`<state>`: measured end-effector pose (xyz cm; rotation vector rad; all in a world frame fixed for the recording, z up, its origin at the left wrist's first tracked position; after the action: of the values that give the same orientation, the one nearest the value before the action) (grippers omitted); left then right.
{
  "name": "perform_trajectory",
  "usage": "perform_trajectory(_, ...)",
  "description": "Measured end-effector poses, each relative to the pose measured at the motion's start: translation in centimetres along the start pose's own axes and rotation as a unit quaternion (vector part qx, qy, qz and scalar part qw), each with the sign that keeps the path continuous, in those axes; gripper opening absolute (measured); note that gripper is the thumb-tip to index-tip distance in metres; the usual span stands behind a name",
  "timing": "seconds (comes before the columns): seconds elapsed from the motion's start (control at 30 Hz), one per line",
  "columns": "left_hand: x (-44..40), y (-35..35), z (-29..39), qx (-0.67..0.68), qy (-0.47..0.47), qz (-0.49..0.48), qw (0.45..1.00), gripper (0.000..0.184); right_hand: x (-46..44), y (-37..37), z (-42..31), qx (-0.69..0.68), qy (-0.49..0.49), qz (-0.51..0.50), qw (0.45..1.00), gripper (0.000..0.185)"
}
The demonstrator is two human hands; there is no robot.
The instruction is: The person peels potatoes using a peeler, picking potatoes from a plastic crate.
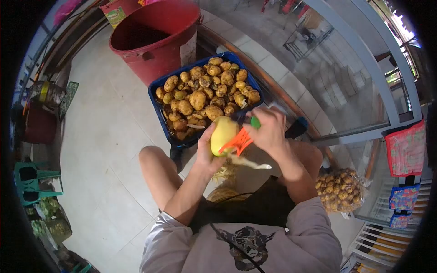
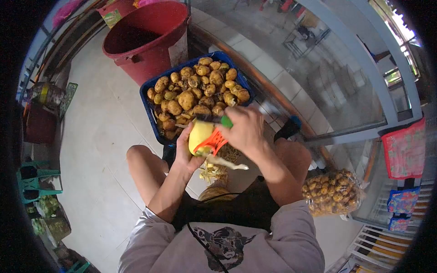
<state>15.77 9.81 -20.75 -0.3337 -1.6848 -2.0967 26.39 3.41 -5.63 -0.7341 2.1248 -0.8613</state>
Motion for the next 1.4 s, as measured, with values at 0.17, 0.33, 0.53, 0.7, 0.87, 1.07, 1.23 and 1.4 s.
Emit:
perform_trajectory(0.17, 0.5, 0.7, -1.0, -0.064, -0.050, -0.058, 0.995, 0.052, -1.8, -0.9, 3.3, 0.047, 0.059, 0.000, 0.997, 0.025)
perform_trajectory(0.33, 1.3, 0.9, -2.5, -0.078, -0.148, -0.097, 0.981, 0.063, -2.4, 2.1, 12.3, -0.017, 0.175, -0.020, 0.984, 0.033)
perform_trajectory(0.53, 0.4, 1.5, -1.1, -0.011, -0.054, -0.061, 0.997, 0.046, -1.4, 0.9, 7.1, -0.072, 0.163, 0.005, 0.984, 0.028)
perform_trajectory(0.7, 0.0, -1.3, -0.1, -0.025, 0.006, 0.047, 0.999, 0.042, 0.3, 0.1, -2.6, 0.074, -0.082, 0.024, 0.994, 0.023)
perform_trajectory(0.87, 0.8, 1.5, -0.9, -0.053, -0.044, -0.044, 0.997, 0.046, -2.8, 1.0, 9.1, 0.040, 0.108, -0.022, 0.993, 0.029)
perform_trajectory(1.07, 1.4, 1.9, -1.0, -0.067, -0.066, -0.051, 0.994, 0.047, -2.1, 2.8, 12.7, -0.105, 0.198, 0.014, 0.975, 0.035)
perform_trajectory(1.23, 0.4, -0.2, 0.4, -0.064, 0.005, 0.057, 0.996, 0.040, -0.8, 0.5, 1.1, 0.028, 0.032, -0.023, 0.999, 0.027)
perform_trajectory(1.4, 0.4, -1.2, -0.1, -0.083, -0.004, 0.032, 0.996, 0.040, -1.4, -0.2, 1.0, 0.111, 0.012, -0.014, 0.994, 0.028)
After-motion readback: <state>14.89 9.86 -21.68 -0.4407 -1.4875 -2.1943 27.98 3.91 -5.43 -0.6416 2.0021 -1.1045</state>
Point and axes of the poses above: each hand's wrist, its own x-axis away from the middle knuckle, its own y-axis out of the palm, z = x × y, the point moved 10 cm from there along -x, towards the middle knuckle, and after that the axes turned 2 degrees about y, right-handed, at the moved point
